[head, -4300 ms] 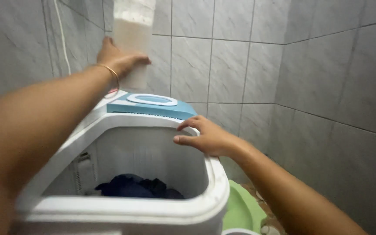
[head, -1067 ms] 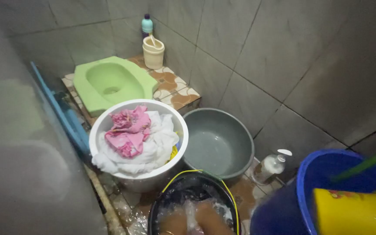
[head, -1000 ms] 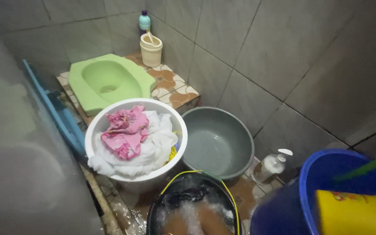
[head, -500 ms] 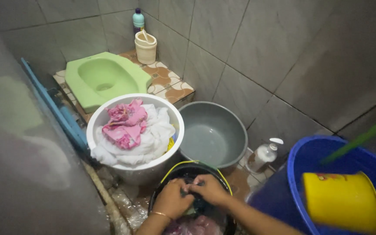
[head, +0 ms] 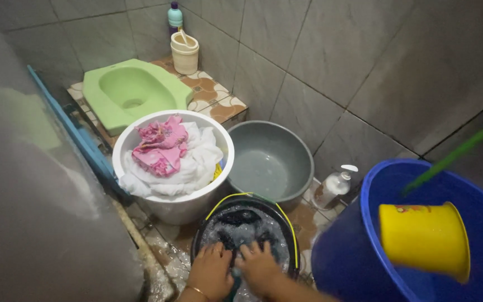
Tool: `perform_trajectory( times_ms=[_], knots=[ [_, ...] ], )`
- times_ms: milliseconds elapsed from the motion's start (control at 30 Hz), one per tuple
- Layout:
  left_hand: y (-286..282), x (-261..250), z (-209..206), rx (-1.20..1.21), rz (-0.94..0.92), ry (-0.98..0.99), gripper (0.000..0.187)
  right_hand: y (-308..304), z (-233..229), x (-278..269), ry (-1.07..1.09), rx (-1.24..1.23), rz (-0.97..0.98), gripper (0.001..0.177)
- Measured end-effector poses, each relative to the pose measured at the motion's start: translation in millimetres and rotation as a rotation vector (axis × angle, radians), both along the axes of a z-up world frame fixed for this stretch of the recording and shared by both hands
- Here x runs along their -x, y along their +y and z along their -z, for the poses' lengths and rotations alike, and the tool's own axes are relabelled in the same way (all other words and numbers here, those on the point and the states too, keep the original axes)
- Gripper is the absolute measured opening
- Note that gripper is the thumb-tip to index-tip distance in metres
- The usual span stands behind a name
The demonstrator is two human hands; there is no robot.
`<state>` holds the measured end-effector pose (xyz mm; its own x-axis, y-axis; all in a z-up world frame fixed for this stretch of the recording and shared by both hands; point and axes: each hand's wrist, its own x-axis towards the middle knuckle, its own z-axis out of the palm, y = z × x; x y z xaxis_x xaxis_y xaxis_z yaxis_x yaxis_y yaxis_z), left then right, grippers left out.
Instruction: Washing various pieces of clothing by hand in buckets of soapy water.
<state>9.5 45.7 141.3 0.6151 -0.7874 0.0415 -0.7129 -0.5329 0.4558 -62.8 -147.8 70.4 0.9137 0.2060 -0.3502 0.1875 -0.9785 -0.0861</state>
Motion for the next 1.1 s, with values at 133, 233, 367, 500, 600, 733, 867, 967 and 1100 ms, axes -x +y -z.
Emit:
perform_trajectory(
  times_ms=[133, 233, 367, 500, 600, 733, 867, 967, 1100],
  knots=[
    [-6.0, -2.2, 0.8, 0.110, -0.050, 0.042, 0.034, 0.6, 63.4, -21.4, 0.019, 0.471, -0.125, 0.116],
    [-3.3, -3.5, 17.5, 0.061, -0.089, 0.145, 0.022, -17.2, 62.9, -27.0, 0.079, 0.143, 0.070, 0.095],
    [-5.2, -8.4, 25.3, 0.222, -0.132, 0.034, 0.044, -35.1, 42.8, -35.2, 0.128, -0.195, 0.267, 0.073],
    [-2.2, -14.5, 31.1, 0.233, -0.155, -0.106, 0.049, -50.0, 6.7, -47.5, 0.189, -0.657, 0.514, 0.046],
    [-3.4, -13.1, 14.6, 0.160, -0.182, -0.001, 0.037, -56.9, -51.1, -51.0, 0.350, -0.628, 0.541, 0.046],
    [-6.5, -9.4, 2.0, 0.115, -0.155, 0.018, 0.040, -40.5, -112.7, -51.4, 0.201, -0.301, 0.324, 0.047],
    [-6.1, -20.9, 5.6, -0.390, 0.036, 0.196, 0.039, -16.1, -74.4, -65.5, 0.043, -0.107, 0.164, 0.080],
    [-2.8, -22.0, 29.1, -0.283, 0.073, 0.127, 0.043, -12.8, -9.8, -80.8, 0.165, -0.107, 0.223, 0.079],
    [-1.0, -22.1, 27.7, 0.247, 0.014, -0.106, 0.046, -27.6, 44.3, -100.9, 0.225, -0.019, 0.497, 0.056]
  ],
)
